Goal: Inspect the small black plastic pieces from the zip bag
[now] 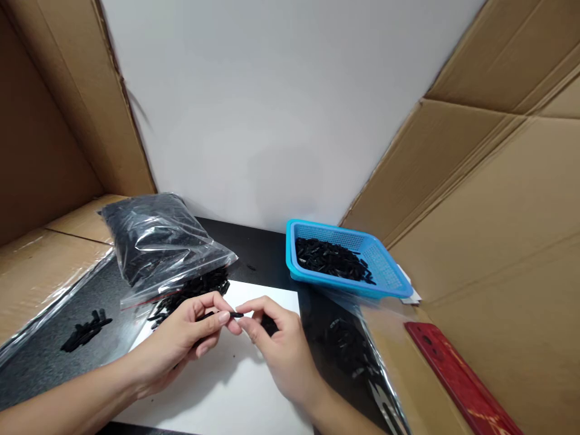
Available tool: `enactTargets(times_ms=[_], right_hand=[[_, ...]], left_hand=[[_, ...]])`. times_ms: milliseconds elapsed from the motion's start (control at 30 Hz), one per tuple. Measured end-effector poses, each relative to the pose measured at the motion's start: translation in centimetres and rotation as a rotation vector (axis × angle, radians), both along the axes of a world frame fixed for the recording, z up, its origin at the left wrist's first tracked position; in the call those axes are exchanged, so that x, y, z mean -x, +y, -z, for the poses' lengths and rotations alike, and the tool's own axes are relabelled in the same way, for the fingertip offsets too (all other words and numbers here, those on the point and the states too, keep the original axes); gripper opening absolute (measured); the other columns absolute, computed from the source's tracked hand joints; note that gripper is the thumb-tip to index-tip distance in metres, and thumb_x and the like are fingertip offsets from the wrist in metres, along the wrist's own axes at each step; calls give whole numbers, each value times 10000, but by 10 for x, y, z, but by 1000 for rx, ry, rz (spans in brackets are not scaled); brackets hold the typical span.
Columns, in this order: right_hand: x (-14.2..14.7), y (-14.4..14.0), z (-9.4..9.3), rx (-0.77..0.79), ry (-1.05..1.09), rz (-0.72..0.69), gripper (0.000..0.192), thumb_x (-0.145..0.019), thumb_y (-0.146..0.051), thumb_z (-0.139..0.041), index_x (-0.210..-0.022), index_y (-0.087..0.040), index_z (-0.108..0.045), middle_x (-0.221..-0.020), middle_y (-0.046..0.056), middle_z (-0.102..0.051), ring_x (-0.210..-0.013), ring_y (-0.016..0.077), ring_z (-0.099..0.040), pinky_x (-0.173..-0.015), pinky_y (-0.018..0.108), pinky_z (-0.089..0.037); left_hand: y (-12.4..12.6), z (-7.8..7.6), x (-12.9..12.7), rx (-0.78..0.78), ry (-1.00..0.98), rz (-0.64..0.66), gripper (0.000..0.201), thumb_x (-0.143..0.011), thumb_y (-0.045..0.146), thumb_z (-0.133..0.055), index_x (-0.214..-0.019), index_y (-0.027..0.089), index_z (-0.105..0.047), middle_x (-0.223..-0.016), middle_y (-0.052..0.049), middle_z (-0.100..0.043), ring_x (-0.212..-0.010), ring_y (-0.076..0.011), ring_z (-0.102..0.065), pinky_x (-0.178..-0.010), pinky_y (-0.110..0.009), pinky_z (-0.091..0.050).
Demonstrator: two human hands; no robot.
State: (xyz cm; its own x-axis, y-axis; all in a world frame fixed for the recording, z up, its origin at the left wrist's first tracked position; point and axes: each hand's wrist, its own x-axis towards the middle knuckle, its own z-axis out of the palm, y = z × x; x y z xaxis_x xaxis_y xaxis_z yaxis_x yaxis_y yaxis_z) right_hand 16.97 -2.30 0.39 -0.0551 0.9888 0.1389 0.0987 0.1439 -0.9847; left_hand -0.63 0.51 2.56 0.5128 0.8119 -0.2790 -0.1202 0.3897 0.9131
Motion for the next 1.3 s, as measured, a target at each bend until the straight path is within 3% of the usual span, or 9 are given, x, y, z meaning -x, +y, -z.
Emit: enactTargets(times_ms=[167,267,367,600,1100,1300], right_hand=[[-1,0,1,-33,-31,51,177,-855,-363,-669,-845,-195,-721,-604,-29,-525,-543,112,-421,-507,232,-341],[0,2,3,36,76,47,243,-837,-426,-681,-809,-185,-688,-589,-37,-497,-515,101,-391,-466,222,-304],[0,3,4,117,166,52,328,-794,-492,-710,-758,-174,-637,-560,-46,-475,-490,89,-384,-444,208,-282],[-2,3,6,215,244,36,405,-746,-541,-743,-720,-169,-584,-504,-65,-443,-438,61,-337,-403,182,-225],[-1,2,3,200,262,21,340,-759,-474,-761,-765,-164,-622,-518,-62,-458,-437,52,-357,-397,161,-241],[-1,4,-6,255,509,-77,355,-832,-466,-649,-680,-179,-506,-569,-32,-565,-369,25,-309,-350,148,-164]], left_hand=[[-1,-5,0,96,-18,4,145,-846,278,-643,-901,145,-628,-625,44,-556,-449,-38,-263,-440,-222,-101],[0,-3,1,156,-45,-16,212,-828,183,-618,-1037,145,-611,-725,15,-627,-423,-23,-267,-441,-228,-101],[0,1,2,150,-60,-10,290,-849,207,-626,-1127,151,-565,-873,-39,-687,-439,-16,-305,-452,-220,-129],[-4,1,0,99,-32,61,197,-877,289,-638,-893,166,-486,-805,-35,-700,-444,-23,-313,-445,-219,-140],[-3,3,0,54,-24,71,300,-902,422,-595,-779,171,-485,-737,-46,-728,-412,-24,-301,-428,-220,-111],[-1,5,0,62,-41,99,288,-906,397,-590,-754,179,-482,-541,12,-667,-340,-12,-260,-422,-217,-104]])
